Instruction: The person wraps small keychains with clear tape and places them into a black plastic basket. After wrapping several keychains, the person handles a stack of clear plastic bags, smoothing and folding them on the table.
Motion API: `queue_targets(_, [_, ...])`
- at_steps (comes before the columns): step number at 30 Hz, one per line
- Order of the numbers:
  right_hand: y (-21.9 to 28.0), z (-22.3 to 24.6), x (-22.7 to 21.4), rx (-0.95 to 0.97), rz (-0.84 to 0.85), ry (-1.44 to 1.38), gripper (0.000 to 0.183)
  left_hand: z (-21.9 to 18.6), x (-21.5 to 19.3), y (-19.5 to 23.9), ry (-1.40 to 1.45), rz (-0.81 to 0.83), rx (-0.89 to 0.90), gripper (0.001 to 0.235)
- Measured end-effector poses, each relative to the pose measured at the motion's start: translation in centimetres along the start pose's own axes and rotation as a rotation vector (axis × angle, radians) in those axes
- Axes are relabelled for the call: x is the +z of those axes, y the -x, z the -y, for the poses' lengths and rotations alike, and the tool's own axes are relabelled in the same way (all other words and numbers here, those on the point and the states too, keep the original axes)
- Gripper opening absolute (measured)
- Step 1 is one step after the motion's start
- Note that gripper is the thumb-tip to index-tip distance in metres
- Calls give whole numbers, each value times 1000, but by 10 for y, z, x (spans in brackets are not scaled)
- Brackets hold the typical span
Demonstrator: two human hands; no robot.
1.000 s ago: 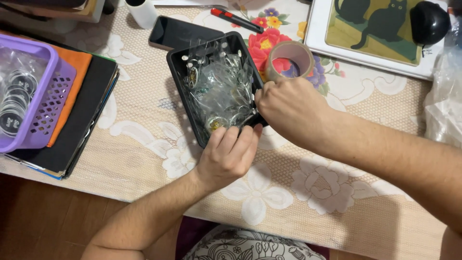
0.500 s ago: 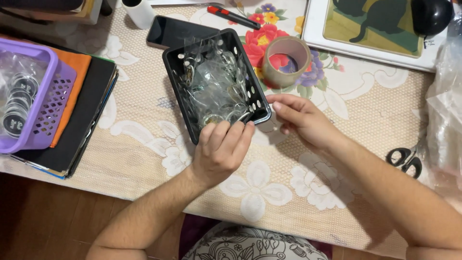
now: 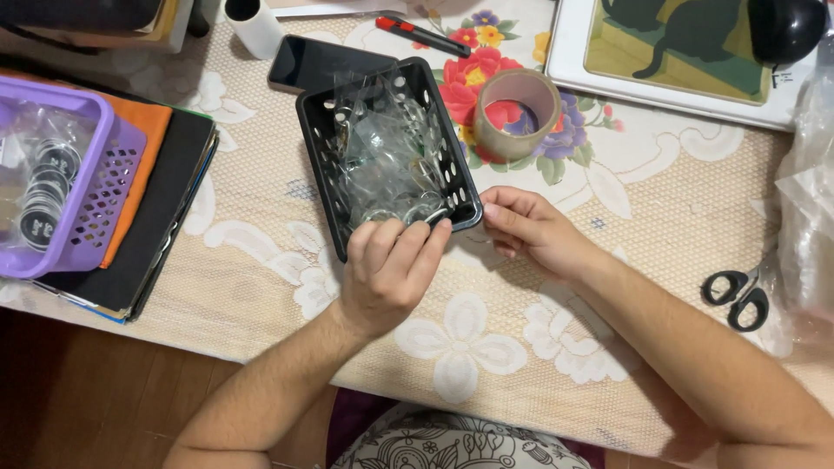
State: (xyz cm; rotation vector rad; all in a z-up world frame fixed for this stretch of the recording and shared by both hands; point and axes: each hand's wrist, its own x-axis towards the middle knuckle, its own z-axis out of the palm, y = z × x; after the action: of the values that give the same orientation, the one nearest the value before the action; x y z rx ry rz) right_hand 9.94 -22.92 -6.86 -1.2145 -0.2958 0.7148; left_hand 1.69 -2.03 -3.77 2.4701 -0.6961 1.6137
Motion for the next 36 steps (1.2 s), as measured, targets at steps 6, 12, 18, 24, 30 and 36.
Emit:
queue_targets(6, [3, 17, 2, 8, -40, 178, 15, 6, 1, 2, 70, -13, 15, 11])
queue_targets(12, [14, 58, 26, -11, -82, 468, 17, 6, 2, 3, 69, -13, 39, 11])
queue_targets(18, [-4, 89, 40, -8, -93, 1048, 19, 8, 3, 5, 96, -23, 51, 6])
queue_targets(24, [-49, 94, 41, -184, -159, 1287, 26, 5, 3, 4, 111, -31, 58, 4])
queue_targets(30, [-27, 131, 61, -345, 49, 937, 22, 6, -13, -2, 106, 97, 9, 34])
queue_targets(36, [51, 110, 95, -387, 266, 927, 17, -13, -46, -13, 813, 74, -277, 39])
